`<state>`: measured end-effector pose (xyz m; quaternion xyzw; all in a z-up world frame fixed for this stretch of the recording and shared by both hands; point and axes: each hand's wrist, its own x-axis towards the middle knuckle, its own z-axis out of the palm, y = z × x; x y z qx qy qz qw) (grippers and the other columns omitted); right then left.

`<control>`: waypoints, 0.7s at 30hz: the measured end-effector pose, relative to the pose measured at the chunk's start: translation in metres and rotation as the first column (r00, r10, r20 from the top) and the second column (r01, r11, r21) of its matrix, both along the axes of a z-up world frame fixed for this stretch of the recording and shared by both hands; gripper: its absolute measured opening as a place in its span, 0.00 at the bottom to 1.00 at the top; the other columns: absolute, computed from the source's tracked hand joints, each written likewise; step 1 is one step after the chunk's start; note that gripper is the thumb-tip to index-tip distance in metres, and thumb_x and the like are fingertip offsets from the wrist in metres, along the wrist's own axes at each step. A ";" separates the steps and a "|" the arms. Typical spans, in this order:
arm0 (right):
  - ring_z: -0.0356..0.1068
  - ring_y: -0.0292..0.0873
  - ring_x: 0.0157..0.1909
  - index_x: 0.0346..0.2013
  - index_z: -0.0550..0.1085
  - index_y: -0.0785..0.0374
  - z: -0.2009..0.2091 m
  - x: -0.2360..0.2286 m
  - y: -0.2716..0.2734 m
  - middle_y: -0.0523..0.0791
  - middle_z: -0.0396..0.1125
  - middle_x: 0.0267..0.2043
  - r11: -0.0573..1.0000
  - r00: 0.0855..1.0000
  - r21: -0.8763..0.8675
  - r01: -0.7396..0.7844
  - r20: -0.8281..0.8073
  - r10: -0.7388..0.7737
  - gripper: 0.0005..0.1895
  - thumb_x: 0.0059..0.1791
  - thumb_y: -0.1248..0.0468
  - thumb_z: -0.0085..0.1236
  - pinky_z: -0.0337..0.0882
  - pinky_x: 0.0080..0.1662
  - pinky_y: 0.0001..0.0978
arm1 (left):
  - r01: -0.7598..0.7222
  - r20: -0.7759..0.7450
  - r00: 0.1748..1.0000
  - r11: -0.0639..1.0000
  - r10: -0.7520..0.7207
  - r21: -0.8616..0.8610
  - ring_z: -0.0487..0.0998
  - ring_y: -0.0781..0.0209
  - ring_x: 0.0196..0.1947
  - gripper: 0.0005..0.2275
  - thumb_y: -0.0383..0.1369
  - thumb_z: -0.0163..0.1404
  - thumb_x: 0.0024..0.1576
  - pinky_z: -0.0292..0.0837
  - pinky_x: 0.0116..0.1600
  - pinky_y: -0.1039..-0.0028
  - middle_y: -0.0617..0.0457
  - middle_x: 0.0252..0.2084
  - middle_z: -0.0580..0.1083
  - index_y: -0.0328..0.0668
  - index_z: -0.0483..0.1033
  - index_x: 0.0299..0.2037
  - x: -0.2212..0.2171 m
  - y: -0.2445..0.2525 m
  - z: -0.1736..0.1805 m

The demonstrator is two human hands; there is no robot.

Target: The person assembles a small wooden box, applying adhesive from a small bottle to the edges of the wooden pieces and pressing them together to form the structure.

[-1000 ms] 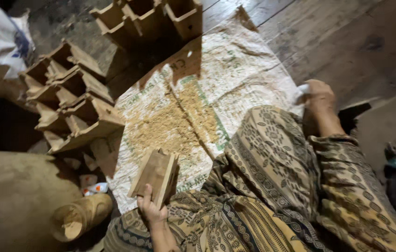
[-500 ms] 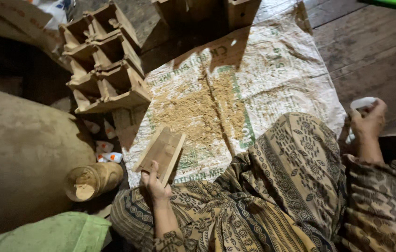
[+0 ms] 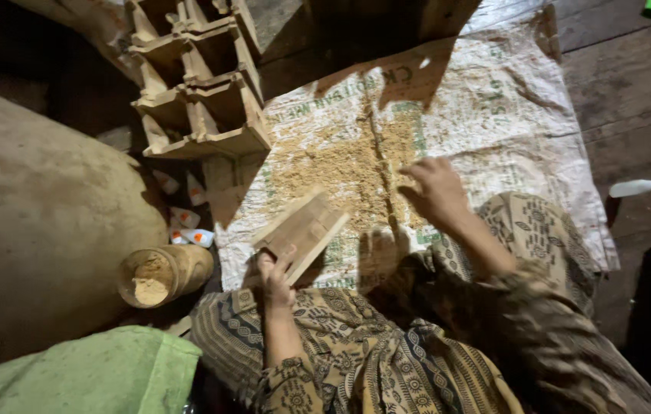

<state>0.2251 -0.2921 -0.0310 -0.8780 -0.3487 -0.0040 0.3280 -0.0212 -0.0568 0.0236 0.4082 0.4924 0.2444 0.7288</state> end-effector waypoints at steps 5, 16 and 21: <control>0.63 0.53 0.53 0.59 0.74 0.42 -0.075 0.002 0.043 0.43 0.63 0.54 0.936 0.972 -0.339 -0.090 0.173 0.157 0.20 0.52 0.52 0.56 0.67 0.53 0.44 | 0.077 0.000 0.997 0.996 -0.077 0.044 0.75 0.60 0.29 0.17 0.33 0.69 0.44 0.76 0.37 0.65 0.49 0.26 0.70 0.40 0.69 0.29 -0.032 0.039 -0.139; 0.62 0.48 0.51 0.28 0.79 0.47 -0.114 -0.011 0.043 0.39 0.66 0.43 0.978 0.923 -0.182 -0.099 0.350 0.159 0.09 0.42 0.49 0.65 0.67 0.44 0.36 | 0.246 -0.063 0.969 0.951 -0.239 0.189 0.70 0.69 0.27 0.17 0.33 0.68 0.46 0.69 0.36 0.76 0.55 0.22 0.69 0.43 0.68 0.20 -0.021 0.023 -0.098; 0.72 0.50 0.40 0.33 0.78 0.53 -0.041 -0.033 0.043 0.44 0.70 0.33 0.987 0.960 0.156 -0.047 -0.267 0.087 0.08 0.48 0.55 0.69 0.71 0.45 0.43 | 0.285 0.000 0.957 0.936 -0.292 0.204 0.68 0.69 0.21 0.17 0.32 0.66 0.47 0.64 0.31 0.79 0.57 0.19 0.67 0.44 0.67 0.18 -0.019 0.022 -0.112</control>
